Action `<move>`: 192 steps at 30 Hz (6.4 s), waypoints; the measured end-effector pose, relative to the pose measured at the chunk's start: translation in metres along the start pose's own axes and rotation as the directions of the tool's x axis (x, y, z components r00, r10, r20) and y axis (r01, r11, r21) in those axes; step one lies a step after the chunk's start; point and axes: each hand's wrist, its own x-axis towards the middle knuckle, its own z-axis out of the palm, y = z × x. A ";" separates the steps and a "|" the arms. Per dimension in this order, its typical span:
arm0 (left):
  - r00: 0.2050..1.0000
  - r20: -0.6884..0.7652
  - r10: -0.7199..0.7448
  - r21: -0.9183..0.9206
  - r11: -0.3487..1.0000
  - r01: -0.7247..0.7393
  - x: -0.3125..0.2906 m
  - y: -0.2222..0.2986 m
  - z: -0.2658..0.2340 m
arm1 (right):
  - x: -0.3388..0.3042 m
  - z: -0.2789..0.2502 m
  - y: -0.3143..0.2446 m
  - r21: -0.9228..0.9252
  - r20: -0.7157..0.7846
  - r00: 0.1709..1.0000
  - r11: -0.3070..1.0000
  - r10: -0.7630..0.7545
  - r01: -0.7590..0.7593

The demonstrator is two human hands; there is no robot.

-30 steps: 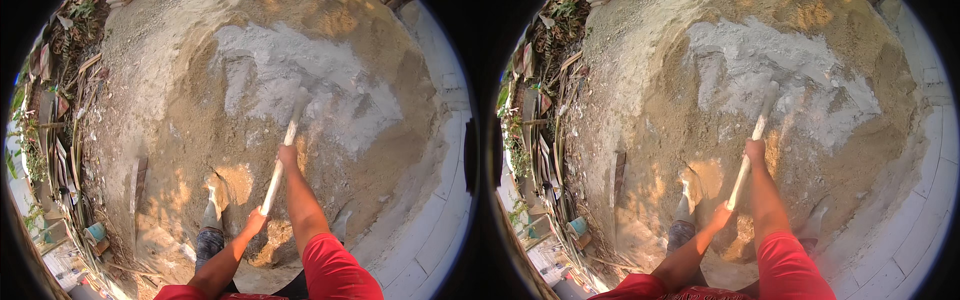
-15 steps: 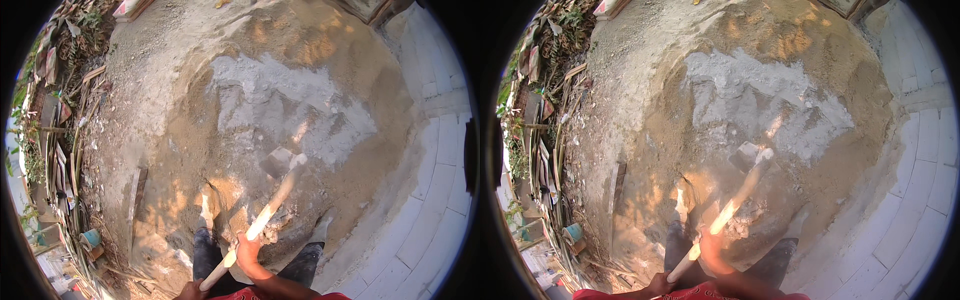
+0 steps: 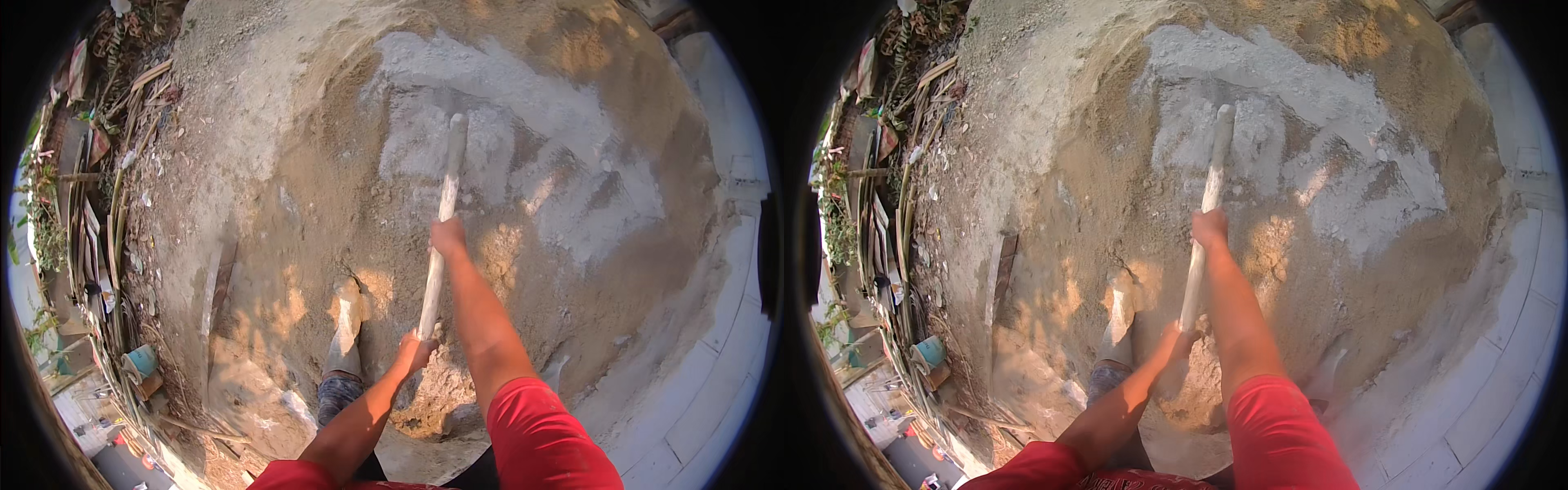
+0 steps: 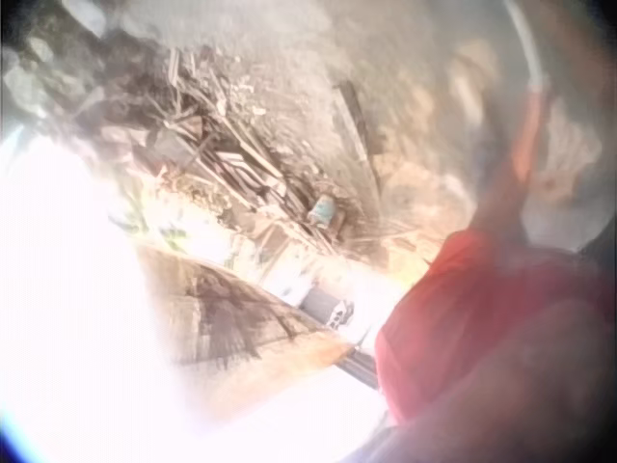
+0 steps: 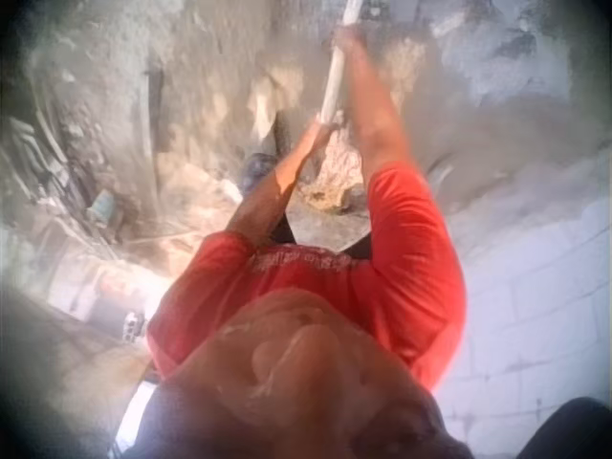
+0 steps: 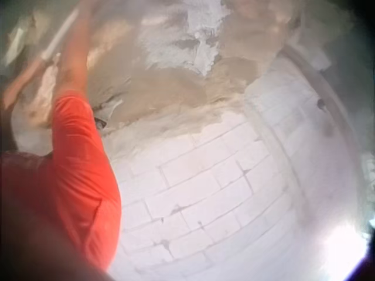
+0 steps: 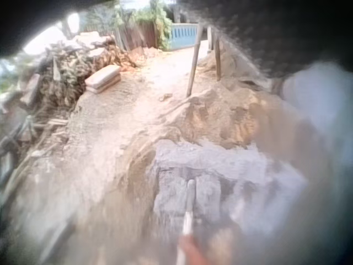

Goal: The person mixes cement and sand on the ground using a hoe, pulling and pushing the mixture to combine the materials.

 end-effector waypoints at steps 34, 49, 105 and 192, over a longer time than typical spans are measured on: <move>0.954 0.293 -0.057 0.076 0.996 0.036 -0.075 0.040 0.169 | -0.031 -0.265 0.107 0.367 -0.126 0.964 0.913 0.236 -0.175; 0.944 0.327 0.049 0.653 0.710 -0.264 -0.323 0.018 -0.076 | -0.387 -0.217 0.005 0.924 -0.061 0.919 0.371 0.390 -0.096; 0.923 0.364 -0.122 0.582 0.804 -0.123 -0.177 0.082 0.176 | -0.149 -0.345 0.167 0.644 -0.248 0.896 0.754 0.367 -0.130; 0.951 0.040 0.308 0.113 0.944 -0.310 0.039 0.164 -0.038 | 0.038 -0.105 -0.145 0.242 -0.244 0.964 0.956 -0.105 0.166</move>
